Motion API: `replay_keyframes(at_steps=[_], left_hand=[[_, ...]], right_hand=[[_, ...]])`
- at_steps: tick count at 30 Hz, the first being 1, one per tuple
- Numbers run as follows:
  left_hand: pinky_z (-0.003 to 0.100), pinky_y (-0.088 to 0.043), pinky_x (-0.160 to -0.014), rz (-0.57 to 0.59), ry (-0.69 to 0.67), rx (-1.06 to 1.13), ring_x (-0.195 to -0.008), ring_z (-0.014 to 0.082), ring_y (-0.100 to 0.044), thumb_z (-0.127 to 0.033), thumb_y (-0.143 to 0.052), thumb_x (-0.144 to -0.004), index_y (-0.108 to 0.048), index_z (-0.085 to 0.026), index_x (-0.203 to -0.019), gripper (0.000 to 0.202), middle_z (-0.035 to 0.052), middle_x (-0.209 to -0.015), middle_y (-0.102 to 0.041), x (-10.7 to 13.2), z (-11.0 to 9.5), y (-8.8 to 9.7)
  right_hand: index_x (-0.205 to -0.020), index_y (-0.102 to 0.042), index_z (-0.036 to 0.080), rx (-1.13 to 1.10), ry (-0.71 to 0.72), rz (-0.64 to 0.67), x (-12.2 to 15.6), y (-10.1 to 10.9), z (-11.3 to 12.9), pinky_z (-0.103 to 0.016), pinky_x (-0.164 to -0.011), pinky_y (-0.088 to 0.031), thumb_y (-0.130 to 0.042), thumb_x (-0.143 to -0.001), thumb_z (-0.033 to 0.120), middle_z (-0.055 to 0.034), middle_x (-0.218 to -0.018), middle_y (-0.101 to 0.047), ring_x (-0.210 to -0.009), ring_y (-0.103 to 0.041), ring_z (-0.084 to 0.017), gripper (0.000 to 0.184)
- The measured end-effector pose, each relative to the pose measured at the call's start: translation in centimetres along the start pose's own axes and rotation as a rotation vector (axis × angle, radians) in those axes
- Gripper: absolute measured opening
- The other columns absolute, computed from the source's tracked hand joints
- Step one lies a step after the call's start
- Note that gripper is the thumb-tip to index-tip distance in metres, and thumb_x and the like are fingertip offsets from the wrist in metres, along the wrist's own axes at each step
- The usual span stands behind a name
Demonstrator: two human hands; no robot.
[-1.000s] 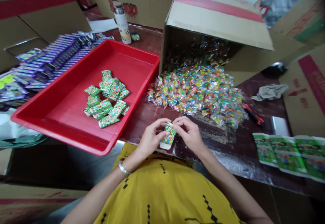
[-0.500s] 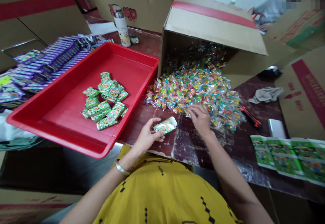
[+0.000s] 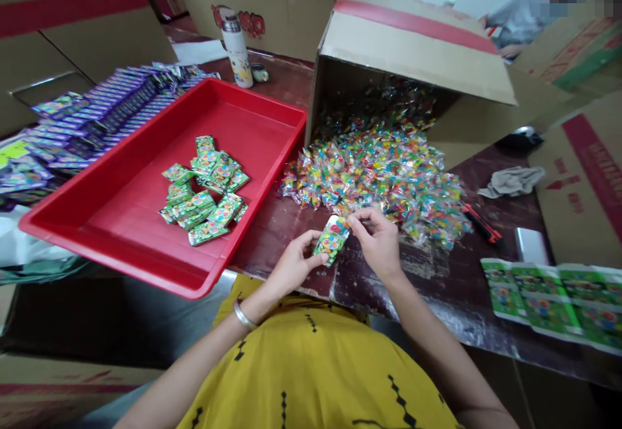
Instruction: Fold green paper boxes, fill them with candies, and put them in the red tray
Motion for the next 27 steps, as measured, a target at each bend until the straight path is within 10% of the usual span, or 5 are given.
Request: replay_keyframes(at_steps=[5, 8, 27], left_hand=[[0.032, -0.05, -0.087, -0.04, 0.007, -0.014, -0.097, 0.0199, -0.062, -0.026, -0.064, -0.085, -0.063, -0.018, -0.116, 0.032, 0.0064, -0.108, -0.068, 0.2, -0.5, -0.2], [0.028, -0.052, -0.079, -0.118, -0.032, 0.051, -0.093, 0.0186, -0.063, -0.024, -0.068, -0.083, -0.051, -0.022, -0.131, 0.051, 0.0059, -0.105, -0.067, 0.4, -1.3, -0.3], [0.022, -0.051, -0.068, -0.149, -0.029, 0.165, -0.082, 0.013, -0.062, -0.021, -0.074, -0.077, -0.043, -0.024, -0.115, 0.049, 0.0002, -0.097, -0.059, 1.0, -1.5, -0.6]], right_hand=[[-0.084, -0.072, 0.023, 0.146, 0.2, 0.215, 0.2, -0.3, 0.8, -0.041, -0.095, -0.047, -0.058, -0.092, 0.029, -0.0074, -0.109, -0.065, -0.105, -0.06, -0.025, 0.018], [-0.107, -0.071, 0.025, -0.012, 0.092, 0.326, 0.8, -0.3, 0.5, -0.036, -0.086, -0.052, -0.054, -0.095, 0.033, -0.0062, -0.111, -0.068, -0.099, -0.065, -0.022, 0.021], [-0.089, -0.061, 0.023, -0.386, -0.076, 0.173, 2.0, -2.2, -0.1, -0.033, -0.08, -0.052, -0.067, -0.086, 0.037, -0.0027, -0.088, -0.067, -0.086, -0.064, -0.019, 0.016]])
Point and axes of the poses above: each hand's wrist, its own x-axis away from the middle knuckle, its own y-axis out of the back of the hand, z = x × y, the point moved 1 cm from there along -x, towards the middle knuckle
